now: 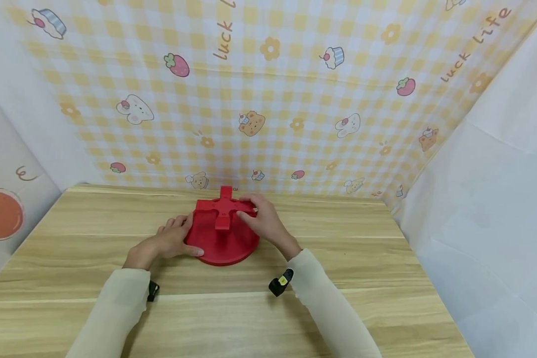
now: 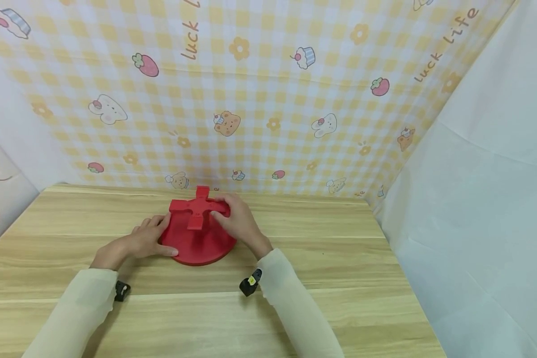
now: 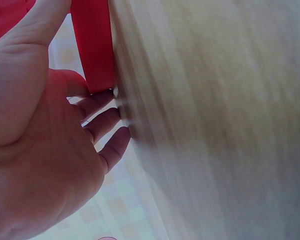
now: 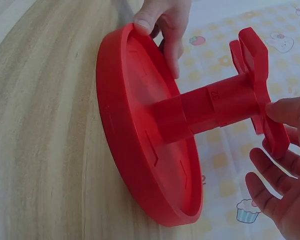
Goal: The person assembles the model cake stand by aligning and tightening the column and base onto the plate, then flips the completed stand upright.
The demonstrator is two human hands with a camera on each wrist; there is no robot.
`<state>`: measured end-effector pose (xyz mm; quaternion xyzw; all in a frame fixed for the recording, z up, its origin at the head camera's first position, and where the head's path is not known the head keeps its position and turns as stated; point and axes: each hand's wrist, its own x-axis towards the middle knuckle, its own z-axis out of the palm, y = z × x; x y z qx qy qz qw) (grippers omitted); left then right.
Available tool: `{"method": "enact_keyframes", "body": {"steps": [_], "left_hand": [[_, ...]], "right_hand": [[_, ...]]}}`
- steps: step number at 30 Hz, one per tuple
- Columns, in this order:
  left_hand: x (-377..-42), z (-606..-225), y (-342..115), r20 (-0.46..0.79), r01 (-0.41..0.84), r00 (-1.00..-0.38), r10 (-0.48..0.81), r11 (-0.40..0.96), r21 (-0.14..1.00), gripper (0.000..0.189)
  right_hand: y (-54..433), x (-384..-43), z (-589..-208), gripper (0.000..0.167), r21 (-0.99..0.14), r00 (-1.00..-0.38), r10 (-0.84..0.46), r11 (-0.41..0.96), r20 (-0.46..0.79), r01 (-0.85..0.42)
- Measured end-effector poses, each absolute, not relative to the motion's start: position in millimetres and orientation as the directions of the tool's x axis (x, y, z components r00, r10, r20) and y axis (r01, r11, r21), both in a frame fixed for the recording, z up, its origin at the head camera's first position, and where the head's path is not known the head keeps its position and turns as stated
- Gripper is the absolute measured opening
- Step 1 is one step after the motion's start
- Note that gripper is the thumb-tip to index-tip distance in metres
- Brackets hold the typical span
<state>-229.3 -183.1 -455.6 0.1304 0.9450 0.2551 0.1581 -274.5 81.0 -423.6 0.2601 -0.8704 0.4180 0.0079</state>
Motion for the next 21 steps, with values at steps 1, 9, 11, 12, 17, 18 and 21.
{"method": "enact_keyframes", "body": {"steps": [1,9,11,12,17,18,21], "left_hand": [[-229,-456,-183,-0.232,0.166,-0.916,0.327,0.836,0.523,0.118],[-230,-456,-183,-0.240,0.163,-0.914,0.328,0.838,0.521,0.119],[-230,-456,-183,-0.238,0.165,-0.914,0.328,0.838,0.521,0.118],[-230,-456,-183,-0.237,0.166,-0.914,0.328,0.838,0.520,0.118],[-229,-456,-183,-0.237,0.165,-0.915,0.327,0.839,0.519,0.118],[-229,-456,-183,-0.238,0.164,-0.915,0.326,0.839,0.519,0.118],[-230,-456,-183,-0.240,0.163,-0.915,0.325,0.840,0.517,0.118]], "right_hand": [[81,-274,-424,0.035,-0.722,-0.862,-0.448,0.513,0.237,-0.465],[79,-265,-422,0.035,-0.709,-0.854,-0.465,0.520,0.233,-0.476],[78,-264,-421,0.034,-0.702,-0.854,-0.466,0.528,0.232,-0.478],[77,-263,-421,0.034,-0.698,-0.854,-0.466,0.531,0.232,-0.480],[75,-261,-422,0.034,-0.698,-0.853,-0.471,0.532,0.226,-0.479],[75,-260,-422,0.034,-0.698,-0.854,-0.470,0.533,0.224,-0.477],[74,-259,-422,0.034,-0.696,-0.857,-0.463,0.538,0.227,-0.475]]}}
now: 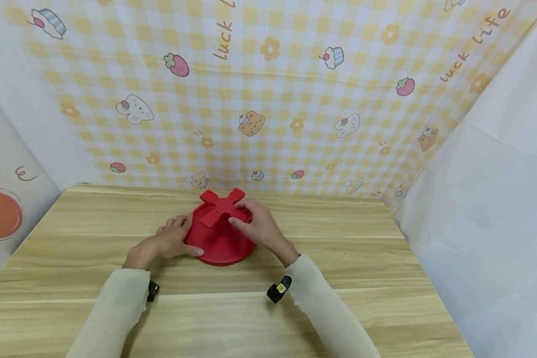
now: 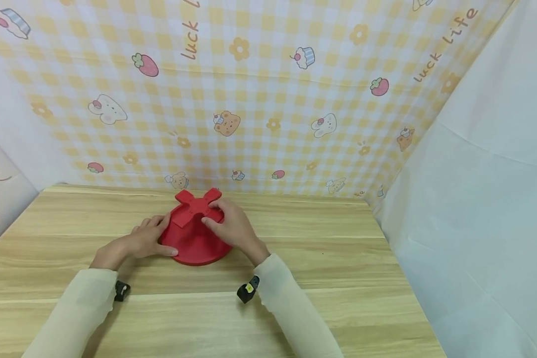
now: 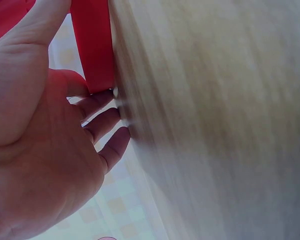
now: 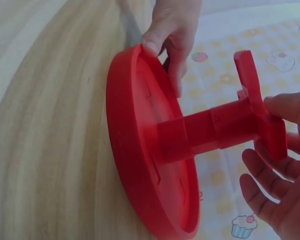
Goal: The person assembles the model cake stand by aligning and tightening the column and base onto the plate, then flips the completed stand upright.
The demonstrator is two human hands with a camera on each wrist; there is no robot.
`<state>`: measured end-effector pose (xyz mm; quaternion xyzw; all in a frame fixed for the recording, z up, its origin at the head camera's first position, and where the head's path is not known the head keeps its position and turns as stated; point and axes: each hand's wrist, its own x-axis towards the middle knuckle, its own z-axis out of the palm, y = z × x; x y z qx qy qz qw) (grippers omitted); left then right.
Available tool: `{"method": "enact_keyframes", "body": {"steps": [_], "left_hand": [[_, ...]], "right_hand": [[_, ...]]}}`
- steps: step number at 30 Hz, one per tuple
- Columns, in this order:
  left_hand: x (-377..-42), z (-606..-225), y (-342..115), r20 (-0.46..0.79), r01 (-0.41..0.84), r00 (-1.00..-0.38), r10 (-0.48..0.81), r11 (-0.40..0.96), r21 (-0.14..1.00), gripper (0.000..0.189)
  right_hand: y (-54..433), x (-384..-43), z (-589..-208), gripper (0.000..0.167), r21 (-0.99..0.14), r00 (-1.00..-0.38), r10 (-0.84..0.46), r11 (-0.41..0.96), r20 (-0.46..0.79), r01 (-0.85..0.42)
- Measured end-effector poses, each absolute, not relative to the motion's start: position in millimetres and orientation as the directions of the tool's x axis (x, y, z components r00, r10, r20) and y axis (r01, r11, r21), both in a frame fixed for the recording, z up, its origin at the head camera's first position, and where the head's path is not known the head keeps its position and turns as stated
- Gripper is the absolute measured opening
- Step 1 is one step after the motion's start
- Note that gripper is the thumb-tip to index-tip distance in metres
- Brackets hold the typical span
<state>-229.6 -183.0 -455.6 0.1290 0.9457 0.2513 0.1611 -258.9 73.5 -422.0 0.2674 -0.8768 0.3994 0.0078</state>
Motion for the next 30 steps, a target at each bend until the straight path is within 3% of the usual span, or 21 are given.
{"method": "enact_keyframes", "body": {"steps": [12,20,26,30], "left_hand": [[-230,-456,-185,-0.237,0.167,-0.914,0.328,0.839,0.517,0.118],[-231,-456,-185,-0.249,0.152,-0.915,0.319,0.842,0.518,0.119],[-230,-455,-182,-0.240,0.160,-0.916,0.322,0.840,0.518,0.118],[-230,-456,-182,-0.234,0.165,-0.917,0.323,0.841,0.515,0.117]], "right_hand": [[65,-249,-420,0.038,-0.674,-0.885,-0.399,0.588,0.239,-0.447],[71,-268,-425,0.024,-0.724,-0.871,-0.240,0.486,0.429,-0.490],[78,-282,-424,0.050,-0.748,-0.869,-0.386,0.464,0.311,-0.474],[80,-285,-424,0.055,-0.771,-0.848,-0.478,0.444,0.228,-0.457]]}}
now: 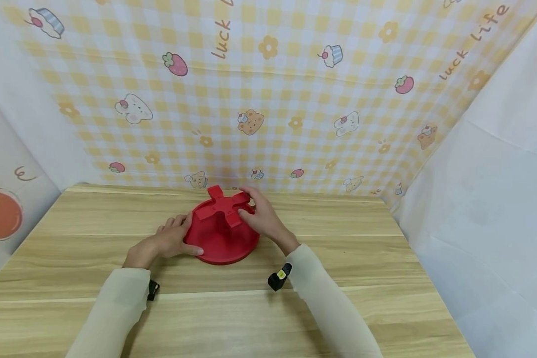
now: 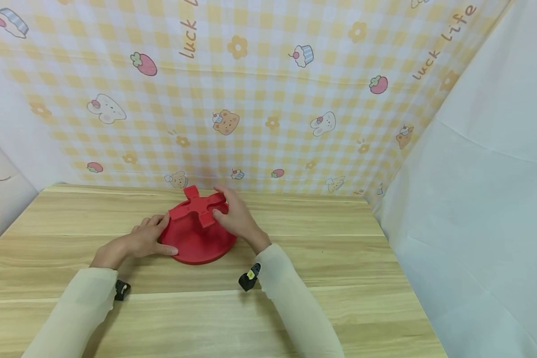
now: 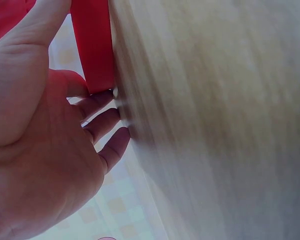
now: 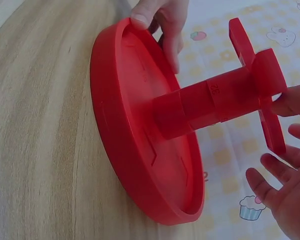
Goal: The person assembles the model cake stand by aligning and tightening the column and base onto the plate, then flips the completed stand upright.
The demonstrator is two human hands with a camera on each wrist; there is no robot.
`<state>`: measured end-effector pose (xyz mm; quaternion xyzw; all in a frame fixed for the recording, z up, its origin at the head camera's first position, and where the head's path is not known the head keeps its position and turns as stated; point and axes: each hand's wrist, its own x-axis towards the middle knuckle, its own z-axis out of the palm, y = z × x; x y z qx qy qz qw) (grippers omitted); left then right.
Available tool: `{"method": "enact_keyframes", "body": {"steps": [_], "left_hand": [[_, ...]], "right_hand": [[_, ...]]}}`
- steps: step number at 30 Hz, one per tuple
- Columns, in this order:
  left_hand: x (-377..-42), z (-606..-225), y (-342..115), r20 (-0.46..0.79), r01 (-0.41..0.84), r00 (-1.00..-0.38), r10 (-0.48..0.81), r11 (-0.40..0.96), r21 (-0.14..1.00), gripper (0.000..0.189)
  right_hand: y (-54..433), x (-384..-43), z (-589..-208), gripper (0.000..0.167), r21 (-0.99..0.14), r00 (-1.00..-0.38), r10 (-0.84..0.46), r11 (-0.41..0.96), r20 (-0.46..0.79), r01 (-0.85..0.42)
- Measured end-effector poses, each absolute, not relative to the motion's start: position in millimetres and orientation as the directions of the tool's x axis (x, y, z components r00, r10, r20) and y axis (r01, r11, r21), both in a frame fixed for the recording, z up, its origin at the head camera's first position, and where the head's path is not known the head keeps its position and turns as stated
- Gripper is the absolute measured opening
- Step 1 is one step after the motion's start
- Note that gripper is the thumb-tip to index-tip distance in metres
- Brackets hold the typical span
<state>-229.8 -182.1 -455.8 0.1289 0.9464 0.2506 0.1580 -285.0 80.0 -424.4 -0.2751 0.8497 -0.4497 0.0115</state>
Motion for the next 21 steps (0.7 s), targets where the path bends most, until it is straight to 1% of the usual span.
{"method": "enact_keyframes", "body": {"steps": [3,12,21], "left_hand": [[-230.0,-456.4,-182.6,-0.233,0.167,-0.917,0.324,0.842,0.514,0.117],[-231.3,-457.0,-184.0,-0.237,0.161,-0.917,0.320,0.843,0.513,0.118],[-230.9,-457.0,-183.7,-0.240,0.163,-0.915,0.323,0.842,0.514,0.119]], "right_hand": [[79.6,-284.2,-423.2,0.052,-0.765,-0.844,-0.490,0.451,0.218,-0.460],[78.7,-281.1,-421.6,0.044,-0.718,-0.857,-0.463,0.515,0.226,-0.468],[74.0,-285.4,-422.4,0.040,-0.586,-0.820,-0.510,0.591,0.261,-0.554]]}}
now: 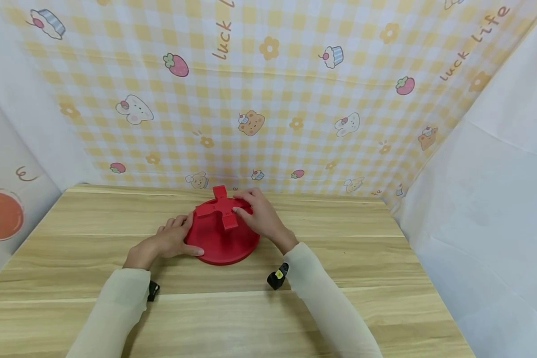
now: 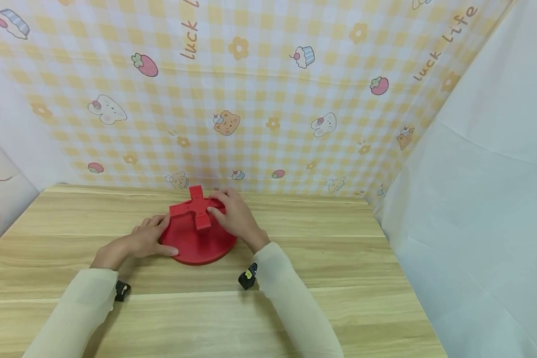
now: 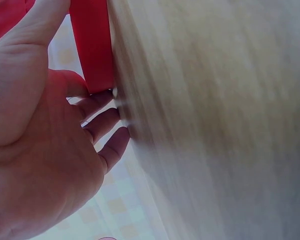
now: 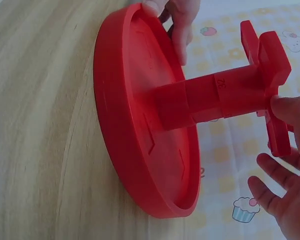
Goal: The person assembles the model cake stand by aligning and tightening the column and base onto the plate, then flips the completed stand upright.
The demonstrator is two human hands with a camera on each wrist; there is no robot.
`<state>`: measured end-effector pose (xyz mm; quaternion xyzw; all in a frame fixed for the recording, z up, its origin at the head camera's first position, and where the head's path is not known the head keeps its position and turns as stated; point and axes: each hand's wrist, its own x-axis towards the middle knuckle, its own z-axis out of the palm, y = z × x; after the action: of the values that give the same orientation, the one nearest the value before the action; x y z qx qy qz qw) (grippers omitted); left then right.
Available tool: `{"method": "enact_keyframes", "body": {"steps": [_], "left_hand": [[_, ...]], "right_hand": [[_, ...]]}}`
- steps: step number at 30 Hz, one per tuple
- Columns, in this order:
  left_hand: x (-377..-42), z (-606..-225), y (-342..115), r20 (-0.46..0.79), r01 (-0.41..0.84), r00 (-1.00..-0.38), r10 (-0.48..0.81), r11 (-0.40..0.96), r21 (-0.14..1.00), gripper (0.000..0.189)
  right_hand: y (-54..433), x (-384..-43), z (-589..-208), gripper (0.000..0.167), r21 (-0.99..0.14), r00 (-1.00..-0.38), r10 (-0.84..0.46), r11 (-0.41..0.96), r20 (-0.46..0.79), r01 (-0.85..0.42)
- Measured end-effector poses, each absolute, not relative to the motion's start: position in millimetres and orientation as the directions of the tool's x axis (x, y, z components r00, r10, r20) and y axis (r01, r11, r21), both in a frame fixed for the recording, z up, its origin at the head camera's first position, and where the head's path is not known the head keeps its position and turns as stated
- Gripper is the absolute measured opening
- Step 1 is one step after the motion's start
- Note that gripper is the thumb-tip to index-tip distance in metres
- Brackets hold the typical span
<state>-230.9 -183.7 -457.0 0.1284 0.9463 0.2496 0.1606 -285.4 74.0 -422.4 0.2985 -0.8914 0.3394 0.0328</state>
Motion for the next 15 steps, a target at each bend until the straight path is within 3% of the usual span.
{"method": "enact_keyframes", "body": {"steps": [7,15], "left_hand": [[-231.6,-457.5,-184.2,-0.238,0.162,-0.917,0.321,0.844,0.511,0.118],[-229.8,-454.5,-181.6,-0.242,0.169,-0.913,0.328,0.845,0.507,0.118]], "right_hand": [[72.2,-290.0,-421.9,0.040,-0.523,-0.807,-0.550,0.633,0.216,-0.571],[67.1,-283.0,-422.8,0.039,-0.408,-0.850,-0.464,0.746,0.248,-0.526]]}}
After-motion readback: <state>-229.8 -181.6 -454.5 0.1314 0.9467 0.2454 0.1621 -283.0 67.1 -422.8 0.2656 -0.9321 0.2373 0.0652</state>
